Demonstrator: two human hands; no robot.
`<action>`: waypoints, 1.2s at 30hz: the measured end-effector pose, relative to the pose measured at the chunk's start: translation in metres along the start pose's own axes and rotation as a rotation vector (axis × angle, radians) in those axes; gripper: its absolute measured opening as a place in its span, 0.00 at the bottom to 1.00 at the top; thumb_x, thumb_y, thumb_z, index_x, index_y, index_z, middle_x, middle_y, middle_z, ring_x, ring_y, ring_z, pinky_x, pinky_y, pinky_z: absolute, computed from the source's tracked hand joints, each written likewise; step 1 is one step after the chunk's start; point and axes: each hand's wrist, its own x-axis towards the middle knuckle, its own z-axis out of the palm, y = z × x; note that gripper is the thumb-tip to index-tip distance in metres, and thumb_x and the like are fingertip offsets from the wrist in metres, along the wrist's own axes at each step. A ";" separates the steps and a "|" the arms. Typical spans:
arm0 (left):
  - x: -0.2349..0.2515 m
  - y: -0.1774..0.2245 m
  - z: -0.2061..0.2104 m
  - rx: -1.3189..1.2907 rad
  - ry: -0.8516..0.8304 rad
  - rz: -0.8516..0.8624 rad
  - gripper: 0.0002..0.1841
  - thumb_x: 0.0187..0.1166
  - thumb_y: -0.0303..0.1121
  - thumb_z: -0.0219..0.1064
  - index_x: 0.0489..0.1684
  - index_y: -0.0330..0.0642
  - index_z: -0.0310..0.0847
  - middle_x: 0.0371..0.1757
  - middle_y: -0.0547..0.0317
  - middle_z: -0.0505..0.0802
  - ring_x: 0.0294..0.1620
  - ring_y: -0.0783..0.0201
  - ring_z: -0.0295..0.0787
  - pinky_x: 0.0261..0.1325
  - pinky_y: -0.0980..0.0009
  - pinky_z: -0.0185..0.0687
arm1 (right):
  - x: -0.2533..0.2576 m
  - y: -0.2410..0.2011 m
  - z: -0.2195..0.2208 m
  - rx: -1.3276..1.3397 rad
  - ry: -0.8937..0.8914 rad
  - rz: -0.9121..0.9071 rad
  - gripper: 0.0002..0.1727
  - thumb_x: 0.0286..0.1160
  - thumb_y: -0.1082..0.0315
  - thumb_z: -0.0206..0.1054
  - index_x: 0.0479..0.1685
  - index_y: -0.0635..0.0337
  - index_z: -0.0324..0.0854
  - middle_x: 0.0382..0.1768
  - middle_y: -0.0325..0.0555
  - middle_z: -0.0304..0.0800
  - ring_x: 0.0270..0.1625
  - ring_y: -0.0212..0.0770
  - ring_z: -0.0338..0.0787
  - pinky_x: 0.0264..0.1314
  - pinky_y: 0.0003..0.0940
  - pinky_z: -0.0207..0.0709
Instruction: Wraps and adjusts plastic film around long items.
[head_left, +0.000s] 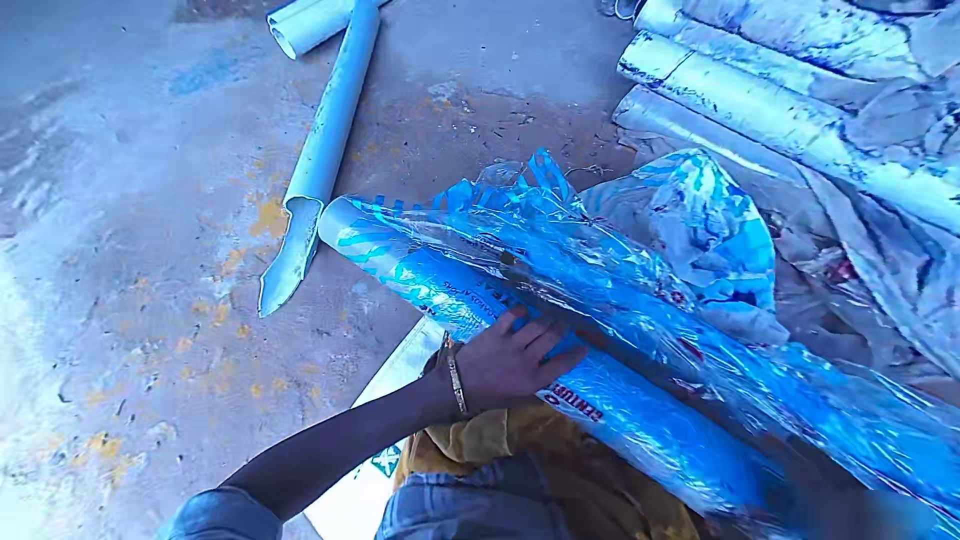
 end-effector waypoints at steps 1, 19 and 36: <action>0.002 -0.006 -0.006 -0.128 0.005 0.009 0.26 0.73 0.54 0.70 0.66 0.51 0.86 0.63 0.46 0.92 0.66 0.49 0.89 0.69 0.50 0.77 | 0.013 -0.027 0.008 0.047 0.064 -0.107 0.43 0.66 0.48 0.78 0.78 0.66 0.75 0.75 0.78 0.75 0.79 0.78 0.73 0.82 0.66 0.63; 0.055 -0.142 -0.022 -0.051 -0.547 -0.050 0.20 0.92 0.40 0.54 0.55 0.31 0.86 0.43 0.35 0.90 0.47 0.36 0.91 0.41 0.47 0.84 | 0.133 -0.218 0.099 -0.133 0.233 -0.313 0.60 0.32 0.37 0.89 0.77 0.60 0.79 0.69 0.71 0.84 0.72 0.69 0.84 0.70 0.64 0.75; 0.129 -0.245 0.007 -0.735 -0.651 -0.451 0.23 0.92 0.44 0.56 0.33 0.34 0.83 0.23 0.62 0.84 0.22 0.73 0.80 0.30 0.75 0.78 | 0.117 -0.221 0.125 -0.246 0.473 -0.326 0.25 0.70 0.63 0.70 0.70 0.57 0.83 0.62 0.69 0.87 0.63 0.65 0.89 0.64 0.54 0.77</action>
